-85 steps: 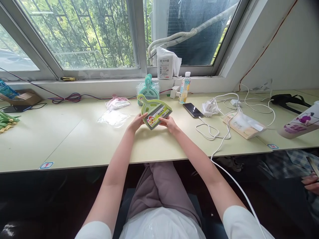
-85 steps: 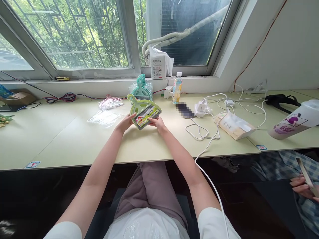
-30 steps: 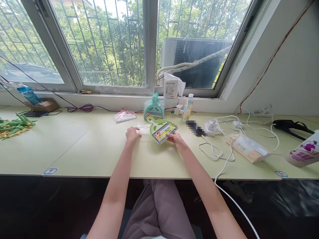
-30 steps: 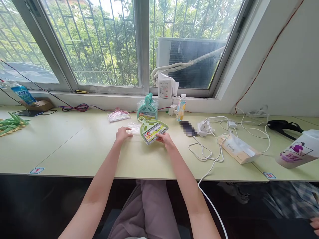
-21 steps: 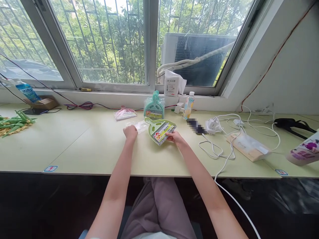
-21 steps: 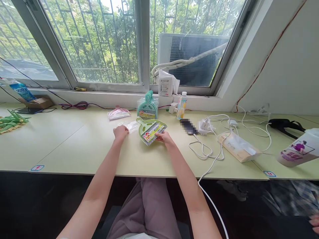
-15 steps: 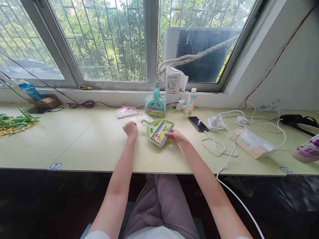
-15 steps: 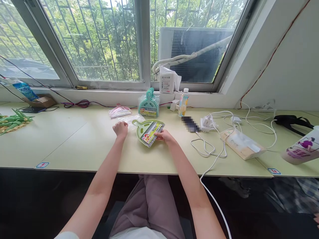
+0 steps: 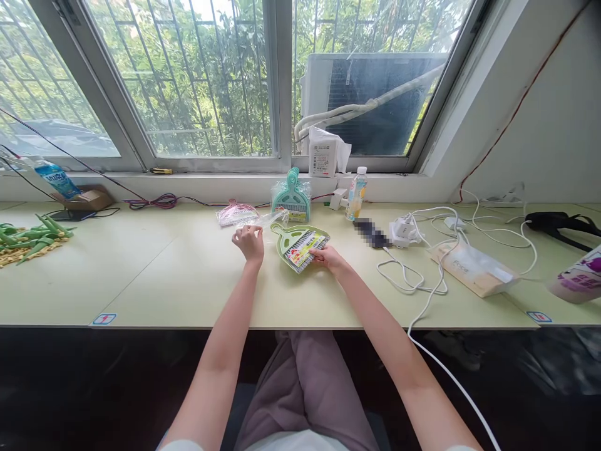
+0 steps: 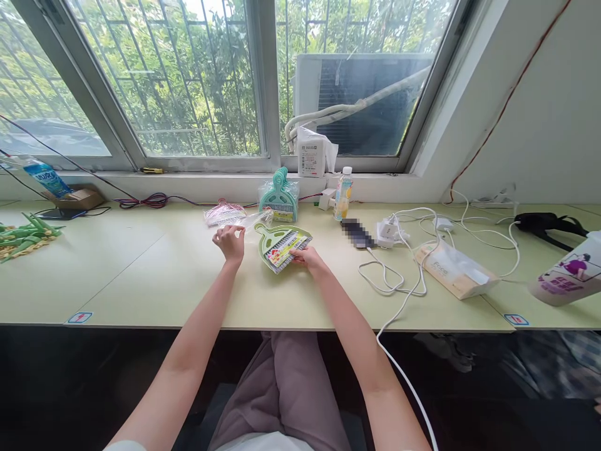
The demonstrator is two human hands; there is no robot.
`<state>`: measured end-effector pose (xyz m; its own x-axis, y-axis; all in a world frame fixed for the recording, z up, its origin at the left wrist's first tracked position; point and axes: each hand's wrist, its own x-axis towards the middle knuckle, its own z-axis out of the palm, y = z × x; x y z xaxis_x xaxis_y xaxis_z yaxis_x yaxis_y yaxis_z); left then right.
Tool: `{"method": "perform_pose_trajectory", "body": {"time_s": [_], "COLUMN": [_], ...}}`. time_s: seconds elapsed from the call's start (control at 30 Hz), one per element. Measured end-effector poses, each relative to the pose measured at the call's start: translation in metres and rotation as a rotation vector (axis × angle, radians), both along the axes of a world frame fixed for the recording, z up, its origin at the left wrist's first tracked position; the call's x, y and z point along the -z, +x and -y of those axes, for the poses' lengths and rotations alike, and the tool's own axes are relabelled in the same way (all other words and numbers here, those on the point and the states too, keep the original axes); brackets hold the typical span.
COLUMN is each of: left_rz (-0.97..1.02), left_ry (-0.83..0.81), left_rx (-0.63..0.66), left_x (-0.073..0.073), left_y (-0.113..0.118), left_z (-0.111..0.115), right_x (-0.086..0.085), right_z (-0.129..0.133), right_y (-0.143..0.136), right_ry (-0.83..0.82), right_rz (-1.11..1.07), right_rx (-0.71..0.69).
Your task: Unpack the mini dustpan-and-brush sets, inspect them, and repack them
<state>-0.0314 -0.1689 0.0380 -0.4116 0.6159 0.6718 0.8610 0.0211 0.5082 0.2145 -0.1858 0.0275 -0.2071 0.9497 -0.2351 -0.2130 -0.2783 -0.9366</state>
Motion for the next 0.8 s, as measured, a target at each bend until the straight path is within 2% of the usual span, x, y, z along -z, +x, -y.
{"method": "perform_pose_trajectory", "body": {"time_s": [0.13, 0.2, 0.27, 0.43, 0.53, 0.67, 0.8], "left_rz": [-0.008, -0.020, -0.025, -0.027, -0.039, -0.033, -0.001], "left_ry": [0.028, 0.038, 0.056, 0.150, 0.229, 0.270, 0.193], "left_rx": [0.027, 0.040, 0.047, 0.067, 0.094, 0.156, 0.279], "left_x": [0.003, 0.004, 0.004, 0.001, -0.002, -0.004, -0.006], "left_y": [0.001, 0.000, 0.000, 0.002, 0.004, 0.007, 0.013], "left_z": [-0.001, -0.001, -0.001, 0.002, 0.006, 0.010, 0.015], "right_x": [-0.002, -0.002, 0.000, 0.001, -0.003, -0.008, -0.007], "right_z": [0.003, 0.004, 0.003, -0.001, 0.000, 0.006, 0.012], "right_y": [-0.004, -0.006, -0.006, 0.002, 0.006, 0.005, -0.001], "right_ry": [0.031, 0.053, 0.061, 0.061, 0.083, 0.119, 0.174], "right_rz": [0.032, 0.044, 0.037, -0.076, -0.114, -0.049, 0.019], "right_rx": [-0.156, -0.182, -0.131, 0.115, 0.152, 0.011, -0.122]}}
